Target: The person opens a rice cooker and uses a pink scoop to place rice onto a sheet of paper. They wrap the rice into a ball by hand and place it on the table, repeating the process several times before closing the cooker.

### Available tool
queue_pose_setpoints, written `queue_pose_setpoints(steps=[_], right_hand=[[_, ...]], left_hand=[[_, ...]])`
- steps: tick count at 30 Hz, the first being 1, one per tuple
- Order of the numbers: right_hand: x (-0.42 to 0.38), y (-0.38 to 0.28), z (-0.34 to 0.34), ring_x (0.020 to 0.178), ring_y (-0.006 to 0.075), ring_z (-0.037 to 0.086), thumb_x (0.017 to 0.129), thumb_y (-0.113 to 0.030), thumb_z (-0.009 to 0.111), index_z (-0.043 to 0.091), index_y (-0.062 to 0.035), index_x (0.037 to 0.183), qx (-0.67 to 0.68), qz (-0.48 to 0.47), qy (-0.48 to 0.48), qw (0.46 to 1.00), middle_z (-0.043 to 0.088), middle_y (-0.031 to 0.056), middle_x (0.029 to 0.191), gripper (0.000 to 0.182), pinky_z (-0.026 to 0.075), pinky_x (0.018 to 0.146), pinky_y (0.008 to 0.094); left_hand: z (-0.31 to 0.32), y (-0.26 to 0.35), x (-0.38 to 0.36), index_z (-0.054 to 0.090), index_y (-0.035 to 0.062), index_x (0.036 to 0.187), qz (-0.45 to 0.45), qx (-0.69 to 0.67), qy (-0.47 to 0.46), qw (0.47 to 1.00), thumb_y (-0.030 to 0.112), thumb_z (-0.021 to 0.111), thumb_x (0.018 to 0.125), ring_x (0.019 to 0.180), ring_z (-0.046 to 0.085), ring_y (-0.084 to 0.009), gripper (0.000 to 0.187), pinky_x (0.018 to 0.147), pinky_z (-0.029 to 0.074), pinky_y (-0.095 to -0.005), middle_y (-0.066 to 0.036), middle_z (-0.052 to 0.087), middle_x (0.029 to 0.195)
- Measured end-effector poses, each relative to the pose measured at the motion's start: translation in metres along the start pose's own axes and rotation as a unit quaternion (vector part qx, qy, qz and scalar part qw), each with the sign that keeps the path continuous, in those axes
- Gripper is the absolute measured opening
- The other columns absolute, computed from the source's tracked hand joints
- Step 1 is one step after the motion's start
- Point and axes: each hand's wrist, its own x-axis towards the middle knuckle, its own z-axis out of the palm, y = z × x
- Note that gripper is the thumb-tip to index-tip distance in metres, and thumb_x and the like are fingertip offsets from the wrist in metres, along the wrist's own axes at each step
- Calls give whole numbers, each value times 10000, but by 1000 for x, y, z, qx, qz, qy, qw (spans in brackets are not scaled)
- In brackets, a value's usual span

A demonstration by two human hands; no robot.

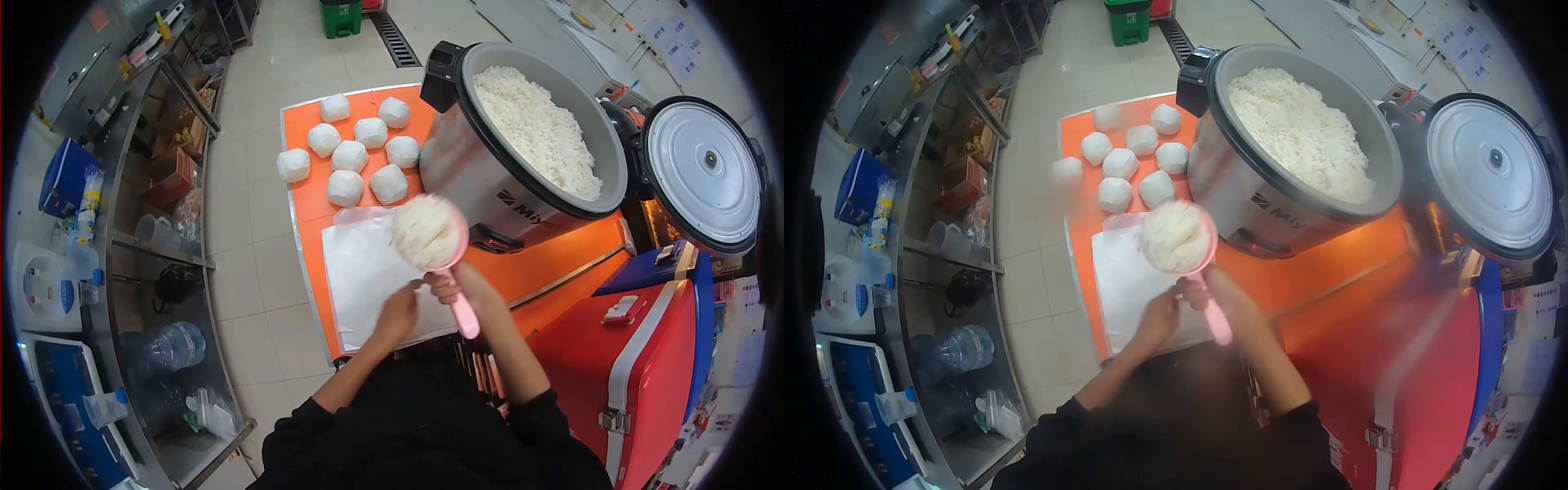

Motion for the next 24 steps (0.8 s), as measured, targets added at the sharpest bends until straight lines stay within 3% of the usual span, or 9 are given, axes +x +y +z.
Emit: queue_pose_setpoints(steps=[2,6,8,9,10,12,13,15,24], right_hand=[[33,17,-24,355,28,256,933,-365,323,439,-101,734,-47,31,84,995,326,-49,505,350,221,307,186],[81,28,-82,351,75,312,934,-392,298,453,-81,744,-157,79,159,972,373,-14,496,396,279,314,220],[91,22,-104,367,145,406,932,-417,278,459,-48,755,-487,-25,252,836,444,46,511,448,364,335,275],[84,11,-92,514,261,597,925,-296,361,499,-23,903,-544,-30,266,795,571,156,632,307,483,441,381],[77,13,-79,514,261,597,925,-296,361,499,-23,903,-543,-26,265,796,571,156,632,307,483,441,381],[71,23,-45,545,297,606,904,-317,429,477,-46,926,-776,-170,386,468,582,144,698,276,485,446,396],[75,40,-46,545,297,606,904,-317,429,477,-46,926,-778,-165,384,469,582,144,698,276,485,446,396],[77,81,-50,531,344,595,877,-359,484,420,-46,892,-804,-330,318,378,576,176,671,320,478,436,427],[86,65,-37,618,401,605,814,-309,600,351,-60,969,-790,-213,259,513,608,196,659,385,475,515,463]], left_hand=[[-14,-39,-20,290,30,1330,57,227,225,946,263,641,764,1176,424,-389,706,972,354,-475,-199,268,1400],[-53,-26,-41,157,51,1407,-65,297,161,939,487,688,670,1364,124,-283,1007,1038,191,-557,-107,199,1462],[-51,-26,-47,137,34,1407,-122,284,162,937,558,682,638,1361,142,-280,1079,1051,169,-542,-109,180,1469],[-49,-27,-48,137,34,1407,-125,284,160,937,558,682,638,1361,142,-280,1079,1051,169,-542,-109,180,1469],[-47,-30,-50,124,33,1409,-123,289,168,934,575,684,626,1361,144,-277,1104,1053,160,-541,-108,175,1470],[-42,-35,-53,111,33,1411,-124,292,171,933,591,685,615,1361,146,-273,1129,1056,152,-539,-108,169,1472],[-40,-38,-53,96,31,1412,-116,284,181,935,595,687,608,1360,148,-272,1146,1056,148,-539,-107,166,1473],[-41,-38,-54,82,29,1413,-109,274,191,936,599,690,602,1359,151,-271,1163,1057,144,-539,-106,162,1474],[-41,-37,-51,59,15,1410,-119,271,178,938,616,703,561,1360,146,-273,1224,1062,124,-534,-107,139,1478]])
